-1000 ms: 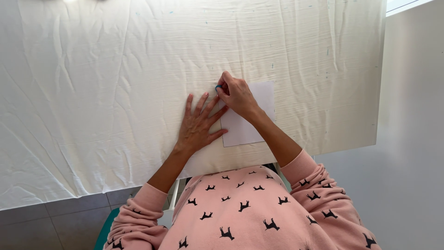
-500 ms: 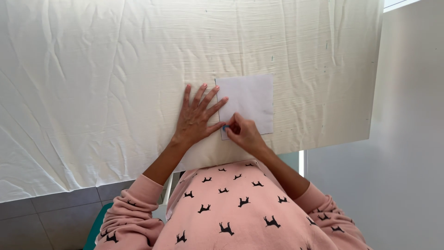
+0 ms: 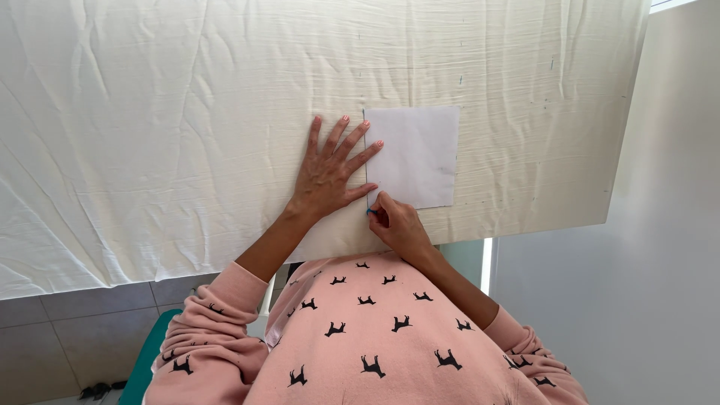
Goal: The person uses a blue chalk marker to trace a pattern from a white paper template onto a large piece of white fabric laid out on a table. After marking the fabric, the person picks up a pair of scissors and begins cutting the fabric along the marked lines.
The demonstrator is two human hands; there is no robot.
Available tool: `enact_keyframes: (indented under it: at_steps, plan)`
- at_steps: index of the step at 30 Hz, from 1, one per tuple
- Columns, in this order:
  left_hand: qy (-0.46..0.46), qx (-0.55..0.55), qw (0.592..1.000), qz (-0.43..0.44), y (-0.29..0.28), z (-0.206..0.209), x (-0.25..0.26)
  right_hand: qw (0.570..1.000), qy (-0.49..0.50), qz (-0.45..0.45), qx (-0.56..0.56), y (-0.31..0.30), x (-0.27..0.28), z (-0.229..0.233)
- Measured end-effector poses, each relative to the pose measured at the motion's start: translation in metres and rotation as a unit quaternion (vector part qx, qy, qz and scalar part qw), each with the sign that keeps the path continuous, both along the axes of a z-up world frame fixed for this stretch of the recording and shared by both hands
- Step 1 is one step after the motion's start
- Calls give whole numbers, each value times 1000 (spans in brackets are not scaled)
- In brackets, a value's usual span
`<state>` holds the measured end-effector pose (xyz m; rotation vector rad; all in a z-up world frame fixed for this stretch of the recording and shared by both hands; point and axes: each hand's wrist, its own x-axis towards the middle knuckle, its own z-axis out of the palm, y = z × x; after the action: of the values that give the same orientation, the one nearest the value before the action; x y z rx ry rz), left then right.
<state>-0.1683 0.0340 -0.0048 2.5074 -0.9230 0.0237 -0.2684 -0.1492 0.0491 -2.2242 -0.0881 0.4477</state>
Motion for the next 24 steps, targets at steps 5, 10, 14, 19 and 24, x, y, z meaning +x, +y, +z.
enact_keyframes:
  at_steps: [5,10,14,19,24]
  plan:
    - [2,0,1000,0,1,1,-2,995,52,-16,79,-12,12,0]
    - [-9,-1,1000,2,0,-1,-4,995,-21,-68,63,-16,67,-9]
    - [-28,9,999,20,-1,-4,4,995,-56,-70,48,-4,91,-10]
    - [-36,25,999,17,-2,-3,1,995,-71,-67,24,0,88,-12]
    - [-9,16,1000,12,-2,-5,1,998,-50,-12,35,-5,94,-11]
